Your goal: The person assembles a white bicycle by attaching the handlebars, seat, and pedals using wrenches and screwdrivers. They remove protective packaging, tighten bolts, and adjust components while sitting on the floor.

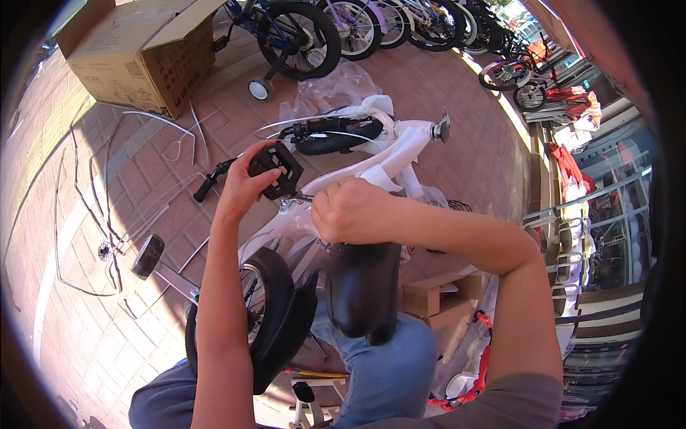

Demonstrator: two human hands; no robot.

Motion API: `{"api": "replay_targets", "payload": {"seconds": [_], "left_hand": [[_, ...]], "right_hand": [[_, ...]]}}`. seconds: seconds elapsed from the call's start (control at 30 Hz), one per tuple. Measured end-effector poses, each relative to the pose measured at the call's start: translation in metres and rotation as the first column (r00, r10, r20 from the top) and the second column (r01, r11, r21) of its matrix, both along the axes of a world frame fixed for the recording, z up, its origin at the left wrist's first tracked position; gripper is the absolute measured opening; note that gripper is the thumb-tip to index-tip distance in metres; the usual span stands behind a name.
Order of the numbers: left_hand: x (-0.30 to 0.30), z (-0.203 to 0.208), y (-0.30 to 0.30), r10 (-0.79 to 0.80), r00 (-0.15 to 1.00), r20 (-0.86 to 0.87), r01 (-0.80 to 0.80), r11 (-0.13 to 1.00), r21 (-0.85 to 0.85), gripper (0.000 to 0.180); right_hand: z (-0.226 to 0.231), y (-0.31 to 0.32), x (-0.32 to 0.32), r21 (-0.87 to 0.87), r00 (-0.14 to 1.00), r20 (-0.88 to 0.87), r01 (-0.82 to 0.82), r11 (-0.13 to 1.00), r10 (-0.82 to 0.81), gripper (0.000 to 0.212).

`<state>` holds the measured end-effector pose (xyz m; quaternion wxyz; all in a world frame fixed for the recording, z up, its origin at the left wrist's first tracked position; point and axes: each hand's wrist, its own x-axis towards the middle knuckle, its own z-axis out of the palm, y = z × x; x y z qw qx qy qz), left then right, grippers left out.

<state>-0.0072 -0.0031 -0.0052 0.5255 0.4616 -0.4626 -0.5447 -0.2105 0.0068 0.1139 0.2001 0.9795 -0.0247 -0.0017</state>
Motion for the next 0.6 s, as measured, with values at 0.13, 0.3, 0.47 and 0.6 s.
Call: {"api": "replay_targets", "payload": {"seconds": [0.13, 0.3, 0.47, 0.6], "left_hand": [[-0.006, 0.003, 0.001, -0.009, 1.000, 0.018, 0.009, 1.000, 0.007, 0.049], [0.005, 0.008, 0.002, -0.005, 0.999, 0.039, 0.005, 1.000, -0.007, 0.049], [0.002, 0.010, 0.003, -0.024, 1.000, 0.011, 0.024, 0.999, -0.034, 0.048], [-0.004, 0.011, 0.003, -0.035, 0.999, -0.018, 0.033, 0.995, -0.090, 0.051]], "right_hand": [[-0.013, 0.006, -0.006, -0.090, 0.996, -0.032, -0.082, 0.993, 0.079, 0.016], [-0.013, 0.007, 0.010, -0.103, 0.924, -0.207, 0.307, 0.946, -0.322, 0.016], [-0.050, -0.044, 0.011, -0.078, 0.588, -0.491, 0.705, 0.705, -0.643, 0.026], [-0.105, -0.100, 0.014, 0.335, 0.751, -0.561, 0.591, 0.733, -0.349, 0.026]]}}
